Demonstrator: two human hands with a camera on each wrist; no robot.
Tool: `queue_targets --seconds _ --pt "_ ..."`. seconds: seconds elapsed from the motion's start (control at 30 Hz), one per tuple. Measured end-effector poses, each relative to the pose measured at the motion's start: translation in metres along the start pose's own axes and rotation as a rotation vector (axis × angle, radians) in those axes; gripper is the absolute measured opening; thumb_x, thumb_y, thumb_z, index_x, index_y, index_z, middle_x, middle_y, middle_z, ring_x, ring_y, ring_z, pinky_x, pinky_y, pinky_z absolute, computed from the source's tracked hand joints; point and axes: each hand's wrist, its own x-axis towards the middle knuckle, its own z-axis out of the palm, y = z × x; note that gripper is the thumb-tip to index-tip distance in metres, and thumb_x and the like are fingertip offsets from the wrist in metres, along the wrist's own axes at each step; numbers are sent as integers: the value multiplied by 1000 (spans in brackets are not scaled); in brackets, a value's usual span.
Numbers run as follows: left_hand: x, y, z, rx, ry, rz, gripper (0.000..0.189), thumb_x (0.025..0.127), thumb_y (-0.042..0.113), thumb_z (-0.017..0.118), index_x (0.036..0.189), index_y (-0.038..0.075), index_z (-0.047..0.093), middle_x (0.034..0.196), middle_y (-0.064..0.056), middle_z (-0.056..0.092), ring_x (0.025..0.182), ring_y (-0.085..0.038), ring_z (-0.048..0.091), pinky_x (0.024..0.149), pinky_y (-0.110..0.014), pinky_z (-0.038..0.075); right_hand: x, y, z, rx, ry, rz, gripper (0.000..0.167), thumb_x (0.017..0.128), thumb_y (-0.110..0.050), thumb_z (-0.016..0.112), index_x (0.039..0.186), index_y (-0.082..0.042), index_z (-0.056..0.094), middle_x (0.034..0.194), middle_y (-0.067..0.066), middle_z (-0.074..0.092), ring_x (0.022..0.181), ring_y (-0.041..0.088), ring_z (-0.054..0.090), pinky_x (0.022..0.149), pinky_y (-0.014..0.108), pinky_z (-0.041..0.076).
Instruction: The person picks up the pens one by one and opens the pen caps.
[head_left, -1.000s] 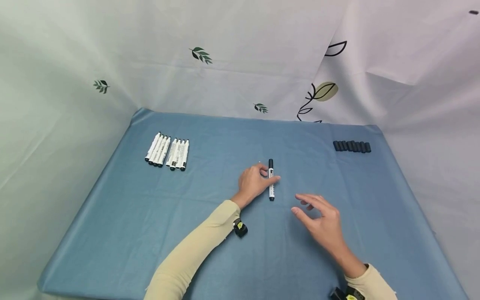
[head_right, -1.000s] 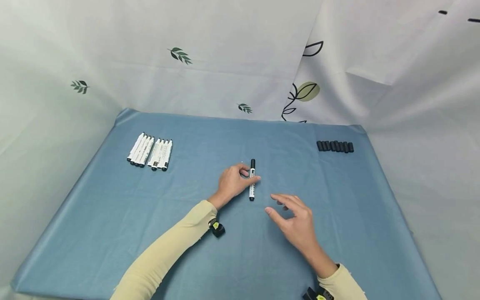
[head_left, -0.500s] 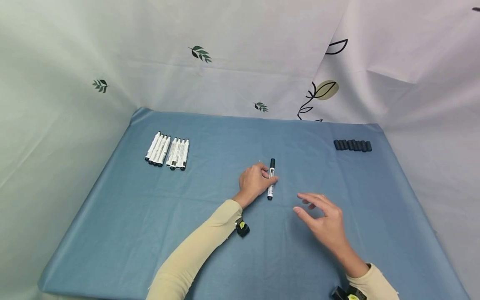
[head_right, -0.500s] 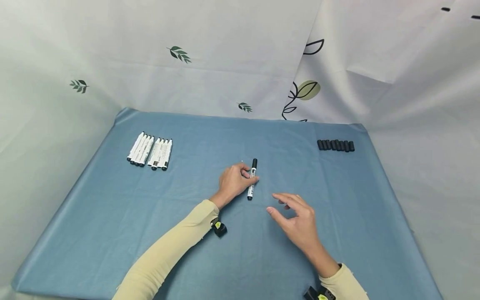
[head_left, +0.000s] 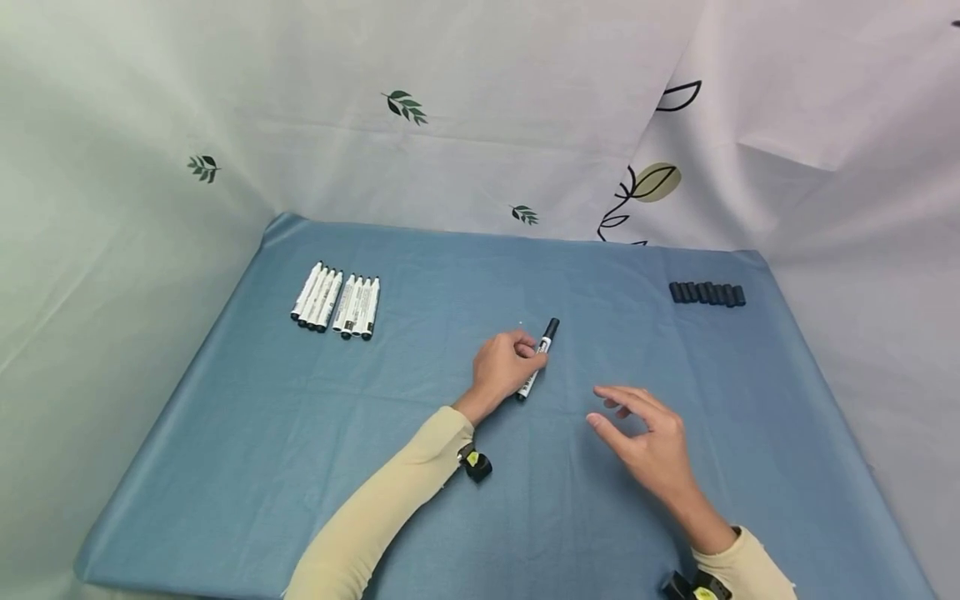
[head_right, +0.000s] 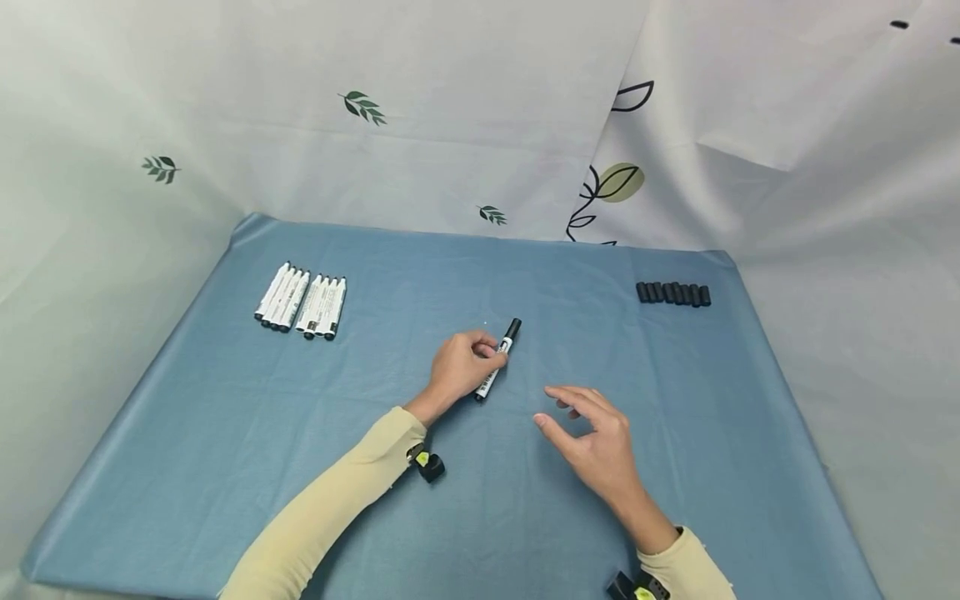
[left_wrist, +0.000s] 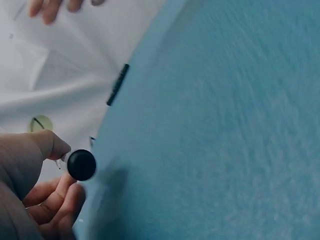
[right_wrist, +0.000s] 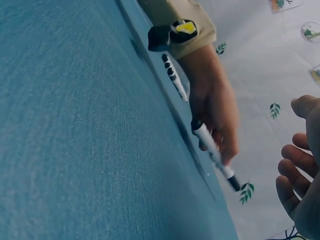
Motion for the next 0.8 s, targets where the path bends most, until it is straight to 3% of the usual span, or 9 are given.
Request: queue_targets --seconds 0.2,0.3,0.57,0.63,0.8 --pt "-14 7 -18 -141 -56 39 17 91 21 73 106 13 78 87 4 71 53 -7 56 53 -25 47 2 -1 2 8 2 20 40 80 -2 85 117 -13 77 110 3 74 90 18 67 75 21 49" --pt "-25 12 -28 -190 -84 66 16 93 18 72 107 14 78 90 5 69 54 -8 56 51 -26 47 3 -1 3 13 10 29 39 80 -1 85 117 -11 77 111 3 74 91 13 66 76 19 48" --pt "-55 22 -50 -161 -119 209 19 94 16 72 112 16 79 102 4 68 86 -10 61 76 -30 53 8 2 4 27 21 9 39 79 1 85 116 -7 77 109 6 74 90 9 66 76 17 48" --pt "-62 23 -54 -157 -125 221 19 96 17 72 113 18 79 105 5 70 87 -9 60 76 -29 52 10 1 4 28 17 9 41 78 1 86 117 -8 76 109 6 74 90 9 66 76 17 48" --pt "-77 21 -62 -163 -125 263 18 96 17 73 113 18 79 99 6 72 68 -6 55 60 -24 48 16 -3 3 44 -1 -2 49 74 0 89 121 -7 75 111 6 75 90 12 66 76 17 49"
